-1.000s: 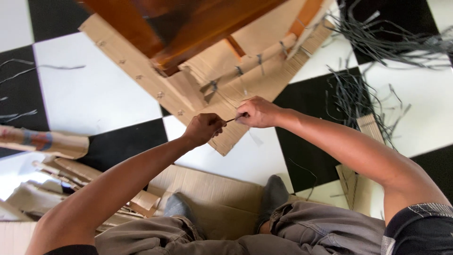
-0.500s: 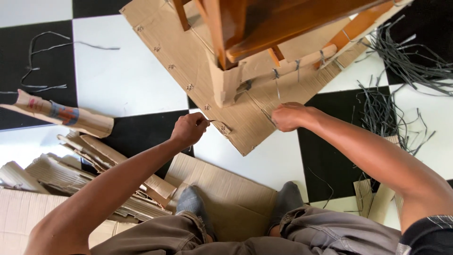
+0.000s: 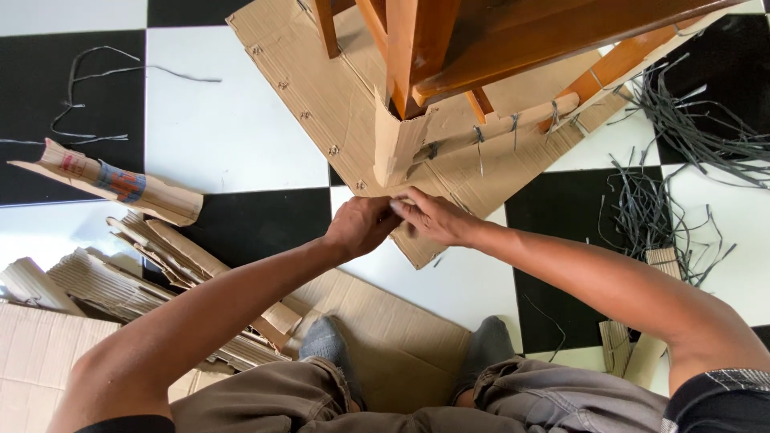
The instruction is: Wrapping furniture legs with protective cardboard and securing them with plastic ties
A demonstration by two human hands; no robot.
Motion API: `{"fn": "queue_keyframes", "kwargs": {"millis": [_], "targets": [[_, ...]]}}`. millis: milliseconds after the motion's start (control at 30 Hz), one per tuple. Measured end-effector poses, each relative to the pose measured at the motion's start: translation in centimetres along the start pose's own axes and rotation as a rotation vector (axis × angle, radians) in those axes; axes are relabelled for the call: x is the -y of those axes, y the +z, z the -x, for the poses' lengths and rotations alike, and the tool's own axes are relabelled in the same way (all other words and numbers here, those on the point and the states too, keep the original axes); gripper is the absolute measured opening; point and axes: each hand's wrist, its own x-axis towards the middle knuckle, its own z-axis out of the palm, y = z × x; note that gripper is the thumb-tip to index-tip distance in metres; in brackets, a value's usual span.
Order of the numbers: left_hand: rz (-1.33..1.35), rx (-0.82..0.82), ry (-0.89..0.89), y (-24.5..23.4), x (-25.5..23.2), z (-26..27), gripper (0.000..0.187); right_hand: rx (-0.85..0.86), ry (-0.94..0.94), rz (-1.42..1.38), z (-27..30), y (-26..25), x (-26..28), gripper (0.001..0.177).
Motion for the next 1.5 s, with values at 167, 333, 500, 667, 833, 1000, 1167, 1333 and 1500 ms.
{"fn": "queue_keyframes", "kwargs": {"millis": [167,333,500,667,833,1000,1167,1333,1500], "targets": [[-0.006,-0.096,0.086,-1.3,0.3,0.2,0.017,-0.177,-0.125,0.047,-0.8,-1.4,-4.1,0.027],[0.065,-0.308,0.127,-2.0,1.5,-1.1,0.020,-0.238,-0.265,-0.059,-0.2,-4.9,-6.4,0.022],[0.165,-0.502,0.198,-5.1,-2.2,-1.5,0.092,-0.700,-0.102,-0.325,1.6,-7.7,-5.5,0.016],[0.260,-0.393,0.099,-6.0,-5.6,-3.1,0.111,-0.863,-0.167,-0.331,-0.3,-10.5,-7.5,0.019],[0.392,-0.464,0.167,-4.0,-5.0,-7.0,0.104,-0.922,-0.341,-0.379,-1.6,-9.4,-4.0,0.013],[0.443,-0.515,0.129,-3.4,-4.5,-8.1,0.076,-0.864,-0.485,-0.427,-1.2,-7.8,1.2,0.008],[0.446,-0.523,0.171,-4.5,-5.7,-6.8,0.067,-0.804,-0.585,-0.390,-1.3,-6.3,4.1,0.007],[0.456,-0.514,0.171,-4.9,-5.9,-6.7,0.067,-0.731,-0.589,-0.236,-0.1,-4.9,4.6,0.016],[0.344,-0.500,0.180,-4.1,-5.2,-7.3,0.079,-0.644,-0.477,-0.164,1.9,-4.2,7.7,0.044]]}}
